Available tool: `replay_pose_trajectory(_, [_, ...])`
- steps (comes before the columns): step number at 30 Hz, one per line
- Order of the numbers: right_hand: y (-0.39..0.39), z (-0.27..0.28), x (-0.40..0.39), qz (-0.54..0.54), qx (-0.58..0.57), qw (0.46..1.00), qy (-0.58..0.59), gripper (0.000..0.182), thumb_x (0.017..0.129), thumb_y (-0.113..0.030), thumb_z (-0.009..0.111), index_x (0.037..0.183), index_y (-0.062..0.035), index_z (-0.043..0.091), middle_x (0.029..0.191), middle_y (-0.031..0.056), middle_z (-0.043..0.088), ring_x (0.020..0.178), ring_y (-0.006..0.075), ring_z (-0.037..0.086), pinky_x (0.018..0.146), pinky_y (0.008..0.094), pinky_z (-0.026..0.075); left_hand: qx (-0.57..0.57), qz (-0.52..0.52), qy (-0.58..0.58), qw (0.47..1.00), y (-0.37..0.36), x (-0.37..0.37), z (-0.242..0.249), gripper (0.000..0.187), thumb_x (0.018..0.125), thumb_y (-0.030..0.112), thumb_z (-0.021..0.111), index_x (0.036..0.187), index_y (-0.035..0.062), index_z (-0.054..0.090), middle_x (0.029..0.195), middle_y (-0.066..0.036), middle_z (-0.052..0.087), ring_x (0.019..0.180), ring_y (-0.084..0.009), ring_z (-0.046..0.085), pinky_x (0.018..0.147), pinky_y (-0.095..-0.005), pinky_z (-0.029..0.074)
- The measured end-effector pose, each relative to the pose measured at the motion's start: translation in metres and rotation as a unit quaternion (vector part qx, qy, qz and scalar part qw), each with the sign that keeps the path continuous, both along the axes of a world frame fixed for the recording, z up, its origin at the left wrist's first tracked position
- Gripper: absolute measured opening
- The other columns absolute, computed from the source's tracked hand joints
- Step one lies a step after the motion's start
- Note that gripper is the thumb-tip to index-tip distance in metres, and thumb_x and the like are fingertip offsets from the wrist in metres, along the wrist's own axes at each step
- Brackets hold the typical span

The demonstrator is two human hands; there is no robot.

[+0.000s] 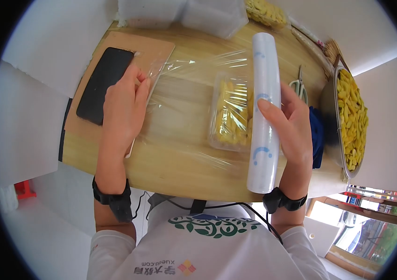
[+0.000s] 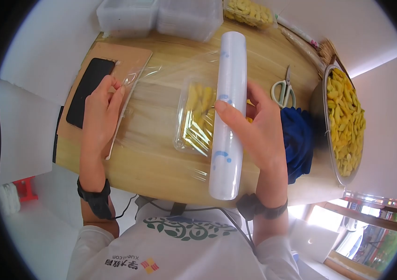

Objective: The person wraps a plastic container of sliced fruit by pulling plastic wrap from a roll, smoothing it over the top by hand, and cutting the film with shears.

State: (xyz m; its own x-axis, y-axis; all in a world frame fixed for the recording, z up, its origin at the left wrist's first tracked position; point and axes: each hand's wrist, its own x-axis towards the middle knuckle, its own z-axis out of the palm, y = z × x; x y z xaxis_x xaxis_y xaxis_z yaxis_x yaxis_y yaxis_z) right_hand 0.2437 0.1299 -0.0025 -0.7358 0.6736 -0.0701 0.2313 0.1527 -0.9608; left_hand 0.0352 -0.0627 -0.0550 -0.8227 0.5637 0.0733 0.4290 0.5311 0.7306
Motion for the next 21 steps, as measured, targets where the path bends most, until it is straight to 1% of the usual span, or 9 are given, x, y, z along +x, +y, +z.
replay_pose_trajectory(8, [-0.001, 0.002, -0.002, -0.014, -0.013, 1.000, -0.007, 0.059, 0.086, -0.021, 0.080, 0.132, 0.0078, 0.056, 0.104, 0.0119, 0.070, 0.084, 0.0123, 0.068, 0.070, 0.0272, 0.056, -0.006, 0.005, 0.023, 1.000, 0.003, 0.002, -0.007, 0.013, 0.102, 0.013, 0.056, 0.099, 0.0010, 0.051, 0.061, -0.015, 0.051, 0.054, -0.0229, 0.040, 0.054, -0.0358, 0.036])
replay_pose_trajectory(12, [-0.004, 0.005, -0.003, -0.020, -0.016, 0.999, -0.019, 0.059, 0.086, -0.019, 0.079, 0.132, 0.0079, 0.055, 0.104, 0.0117, 0.070, 0.084, 0.0120, 0.068, 0.069, 0.0271, 0.056, -0.011, -0.003, 0.047, 0.999, 0.003, 0.002, -0.011, 0.011, 0.102, 0.012, 0.056, 0.099, 0.0017, 0.052, 0.060, -0.014, 0.049, 0.052, -0.0238, 0.038, 0.053, -0.0363, 0.035])
replay_pose_trajectory(16, [-0.004, 0.005, -0.002, -0.023, -0.026, 0.999, -0.006, 0.061, 0.086, -0.018, 0.080, 0.135, 0.0078, 0.054, 0.105, 0.0117, 0.070, 0.083, 0.0120, 0.068, 0.068, 0.0266, 0.056, -0.021, -0.001, 0.050, 0.999, 0.004, 0.002, -0.013, 0.010, 0.102, 0.011, 0.056, 0.099, 0.0017, 0.052, 0.060, -0.015, 0.050, 0.051, -0.0242, 0.040, 0.053, -0.0364, 0.035])
replay_pose_trajectory(18, [-0.003, 0.003, -0.002, -0.023, -0.029, 0.999, -0.011, 0.062, 0.086, -0.018, 0.079, 0.136, 0.0078, 0.053, 0.106, 0.0121, 0.069, 0.083, 0.0121, 0.068, 0.068, 0.0264, 0.056, -0.036, -0.002, 0.061, 0.997, 0.004, 0.002, -0.016, 0.010, 0.102, 0.011, 0.057, 0.099, 0.0020, 0.053, 0.061, -0.016, 0.052, 0.051, -0.0270, 0.044, 0.053, -0.0376, 0.036])
replay_pose_trajectory(19, [-0.003, 0.002, -0.002, -0.031, -0.024, 0.999, 0.002, 0.066, 0.086, -0.017, 0.079, 0.140, 0.0072, 0.049, 0.107, 0.0132, 0.069, 0.083, 0.0127, 0.069, 0.067, 0.0264, 0.056, -0.038, -0.003, 0.061, 0.997, 0.004, 0.002, -0.017, 0.010, 0.102, 0.011, 0.057, 0.099, 0.0020, 0.053, 0.061, -0.016, 0.052, 0.051, -0.0270, 0.044, 0.053, -0.0376, 0.036])
replay_pose_trajectory(20, [-0.003, 0.001, -0.002, -0.039, -0.019, 0.999, 0.016, 0.070, 0.087, -0.017, 0.078, 0.144, 0.0066, 0.045, 0.107, 0.0144, 0.068, 0.083, 0.0132, 0.069, 0.067, 0.0263, 0.056, -0.049, -0.001, 0.074, 0.996, 0.005, 0.003, -0.018, 0.010, 0.102, 0.012, 0.058, 0.100, 0.0023, 0.053, 0.062, -0.017, 0.053, 0.052, -0.0294, 0.047, 0.054, -0.0382, 0.037])
replay_pose_trajectory(21, [-0.003, 0.001, -0.002, -0.039, -0.020, 0.999, 0.016, 0.070, 0.087, -0.017, 0.078, 0.144, 0.0066, 0.045, 0.107, 0.0144, 0.068, 0.083, 0.0132, 0.069, 0.067, 0.0263, 0.056, -0.059, 0.001, 0.087, 0.994, 0.005, 0.003, -0.018, 0.010, 0.102, 0.012, 0.058, 0.100, 0.0026, 0.054, 0.063, -0.017, 0.055, 0.053, -0.0319, 0.050, 0.055, -0.0388, 0.039])
